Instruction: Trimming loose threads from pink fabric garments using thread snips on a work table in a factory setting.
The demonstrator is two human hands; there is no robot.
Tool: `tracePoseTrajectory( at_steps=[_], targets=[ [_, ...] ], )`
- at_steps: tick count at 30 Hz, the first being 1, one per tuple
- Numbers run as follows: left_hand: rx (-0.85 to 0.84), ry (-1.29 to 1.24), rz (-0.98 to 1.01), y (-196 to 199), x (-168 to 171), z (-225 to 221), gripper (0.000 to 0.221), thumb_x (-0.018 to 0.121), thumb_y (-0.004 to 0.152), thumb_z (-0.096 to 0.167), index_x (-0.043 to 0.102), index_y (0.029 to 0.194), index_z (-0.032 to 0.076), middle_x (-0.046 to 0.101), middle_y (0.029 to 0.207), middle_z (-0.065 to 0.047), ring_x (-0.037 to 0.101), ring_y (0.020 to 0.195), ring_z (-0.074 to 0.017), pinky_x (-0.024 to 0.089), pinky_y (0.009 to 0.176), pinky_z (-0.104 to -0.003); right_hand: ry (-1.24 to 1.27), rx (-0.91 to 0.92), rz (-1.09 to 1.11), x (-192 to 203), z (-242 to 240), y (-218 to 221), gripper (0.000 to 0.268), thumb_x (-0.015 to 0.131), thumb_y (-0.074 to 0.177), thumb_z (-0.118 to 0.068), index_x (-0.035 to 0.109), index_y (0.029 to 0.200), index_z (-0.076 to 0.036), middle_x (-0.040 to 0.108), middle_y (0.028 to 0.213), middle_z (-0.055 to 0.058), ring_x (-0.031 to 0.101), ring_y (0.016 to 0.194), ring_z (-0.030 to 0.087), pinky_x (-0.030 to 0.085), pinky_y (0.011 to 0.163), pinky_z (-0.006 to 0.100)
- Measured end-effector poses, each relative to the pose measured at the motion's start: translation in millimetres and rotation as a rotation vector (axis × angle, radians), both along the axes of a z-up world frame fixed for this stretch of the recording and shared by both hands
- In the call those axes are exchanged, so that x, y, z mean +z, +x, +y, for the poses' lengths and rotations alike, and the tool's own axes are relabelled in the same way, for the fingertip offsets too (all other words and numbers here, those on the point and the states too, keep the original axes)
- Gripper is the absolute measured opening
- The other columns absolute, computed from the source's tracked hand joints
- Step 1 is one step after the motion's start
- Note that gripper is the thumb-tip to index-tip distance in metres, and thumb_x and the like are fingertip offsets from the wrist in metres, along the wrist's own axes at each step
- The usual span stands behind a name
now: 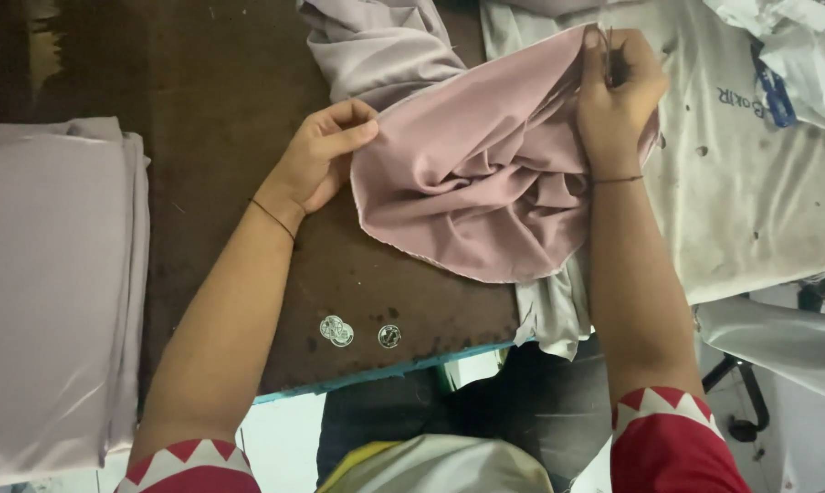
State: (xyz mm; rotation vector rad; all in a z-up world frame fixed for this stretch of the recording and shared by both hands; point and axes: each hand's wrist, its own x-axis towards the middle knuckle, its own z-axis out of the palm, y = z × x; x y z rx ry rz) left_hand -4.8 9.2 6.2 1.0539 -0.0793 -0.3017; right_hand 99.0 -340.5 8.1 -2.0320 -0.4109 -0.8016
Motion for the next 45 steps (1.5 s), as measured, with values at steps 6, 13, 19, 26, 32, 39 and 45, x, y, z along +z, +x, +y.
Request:
tracePoseTrajectory(
  at_steps=[6,13,19,26,32,39,45],
  targets=[
    [0.021,0.023,0.002,1.9,-2.0,0.2,0.008,0.072,0.092,0.015,0.066,0.091,0.01,0.068,0.085,0.001,0.062,0.075,-0.0098,0.051,0.071,-0.022,-0.042,-0.011,0.021,-3.0,-0.5,1.3,0.03,0.068,0.115,-0.026,0.065,0.092,-0.007,0.055,0.074,-0.002,0.047,0.068,0.01,0.038,0.061,0.029],
    [0.04,0.015,0.03,6.3,-1.9,0.4,0.008,0.072,0.091,0.015,0.065,0.088,0.012,0.065,0.08,0.003,0.06,0.073,-0.0092,0.049,0.07,-0.022,-0.031,0.01,0.027,-4.4,0.2,4.8,0.037,0.069,0.116,-0.025,0.058,0.085,-0.007,0.049,0.075,-0.001,0.044,0.071,0.012,0.037,0.064,0.031],
    [0.09,-0.042,-0.006,5.6,-17.7,0.4,0.014,0.074,0.087,0.008,0.066,0.099,0.01,0.065,0.092,0.001,0.064,0.083,-0.0124,0.053,0.073,-0.024,-0.098,-0.056,-0.07,-31.7,-14.9,12.4,0.036,0.07,0.109,-0.012,0.047,0.081,-0.006,0.047,0.074,0.005,0.044,0.071,0.017,0.037,0.065,0.04],
    [0.059,-0.066,0.023,7.2,-7.1,-0.4,0.011,0.073,0.087,0.007,0.066,0.095,0.009,0.065,0.087,0.001,0.063,0.077,-0.0118,0.053,0.071,-0.025,0.027,0.142,-0.12,-6.3,2.4,-1.3,0.016,0.049,0.096,0.009,0.064,0.103,0.006,0.059,0.091,0.012,0.052,0.087,0.02,0.046,0.077,0.038],
    [0.079,-0.067,0.038,7.4,-6.2,-1.3,0.01,0.073,0.087,0.006,0.067,0.094,0.009,0.063,0.086,0.001,0.061,0.076,-0.0119,0.051,0.068,-0.025,0.055,0.061,-0.094,-13.8,-3.1,1.5,0.015,0.062,0.107,-0.002,0.059,0.092,0.0,0.055,0.085,0.006,0.046,0.082,0.016,0.043,0.073,0.036],
    [0.073,-0.109,-0.026,9.7,-13.0,-1.7,0.008,0.072,0.087,0.006,0.069,0.094,0.01,0.065,0.087,0.002,0.061,0.08,-0.0124,0.051,0.073,-0.026,-0.045,-0.009,-0.13,-23.4,-13.8,11.8,0.013,0.066,0.105,-0.003,0.065,0.093,0.001,0.06,0.085,0.009,0.052,0.081,0.018,0.048,0.071,0.038],
    [0.05,-0.098,-0.019,8.7,-7.2,-4.0,0.005,0.072,0.091,0.009,0.068,0.091,0.011,0.062,0.085,0.004,0.059,0.078,-0.011,0.049,0.069,-0.024,-0.033,0.148,-0.101,-17.3,-24.1,11.3,0.014,0.052,0.107,-0.004,0.056,0.096,0.004,0.05,0.092,0.01,0.044,0.088,0.022,0.039,0.078,0.044]
  ],
)
